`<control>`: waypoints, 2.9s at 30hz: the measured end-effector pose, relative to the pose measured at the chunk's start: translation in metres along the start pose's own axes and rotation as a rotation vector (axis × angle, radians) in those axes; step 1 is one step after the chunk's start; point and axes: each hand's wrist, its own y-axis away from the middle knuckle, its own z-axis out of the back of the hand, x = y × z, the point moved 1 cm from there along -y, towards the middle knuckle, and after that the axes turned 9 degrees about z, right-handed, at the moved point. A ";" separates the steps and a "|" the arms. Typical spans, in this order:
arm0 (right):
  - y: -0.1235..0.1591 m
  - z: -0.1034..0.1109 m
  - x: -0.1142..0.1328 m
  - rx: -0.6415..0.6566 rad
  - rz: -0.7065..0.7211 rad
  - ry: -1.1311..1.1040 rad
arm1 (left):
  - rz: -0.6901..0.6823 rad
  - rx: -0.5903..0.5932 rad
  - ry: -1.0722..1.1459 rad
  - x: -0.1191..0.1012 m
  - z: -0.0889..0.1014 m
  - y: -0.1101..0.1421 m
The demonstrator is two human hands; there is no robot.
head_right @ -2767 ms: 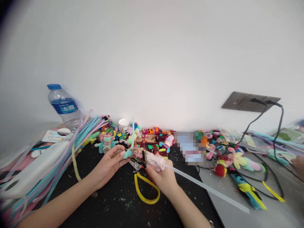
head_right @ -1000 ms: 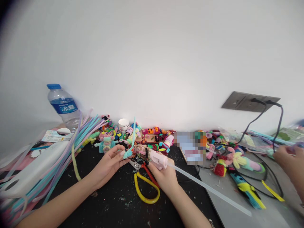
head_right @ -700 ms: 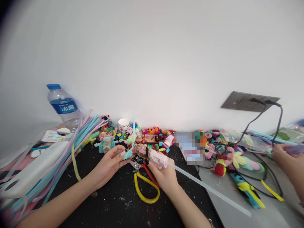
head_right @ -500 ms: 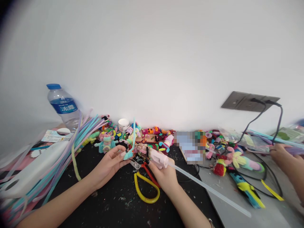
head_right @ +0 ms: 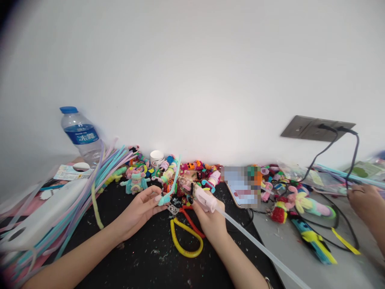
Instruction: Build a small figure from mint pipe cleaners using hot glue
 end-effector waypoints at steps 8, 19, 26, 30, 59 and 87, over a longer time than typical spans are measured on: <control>-0.011 0.004 -0.014 0.067 -0.047 0.360 | -0.061 -0.069 -0.014 -0.001 0.002 -0.001; -0.012 0.003 -0.005 0.095 0.025 0.549 | -0.186 -0.150 -0.389 -0.002 0.001 -0.001; -0.002 0.002 0.020 0.057 0.211 0.038 | -0.217 0.036 -0.540 0.003 -0.010 0.005; 0.002 -0.003 0.027 0.006 0.157 -0.061 | -0.255 0.046 -0.613 0.003 -0.014 0.007; 0.011 -0.023 0.039 0.244 0.391 -0.045 | -0.046 -0.081 0.040 0.012 -0.013 0.001; 0.008 -0.014 0.029 0.131 0.140 -0.167 | -0.316 0.052 -0.890 0.005 -0.005 0.003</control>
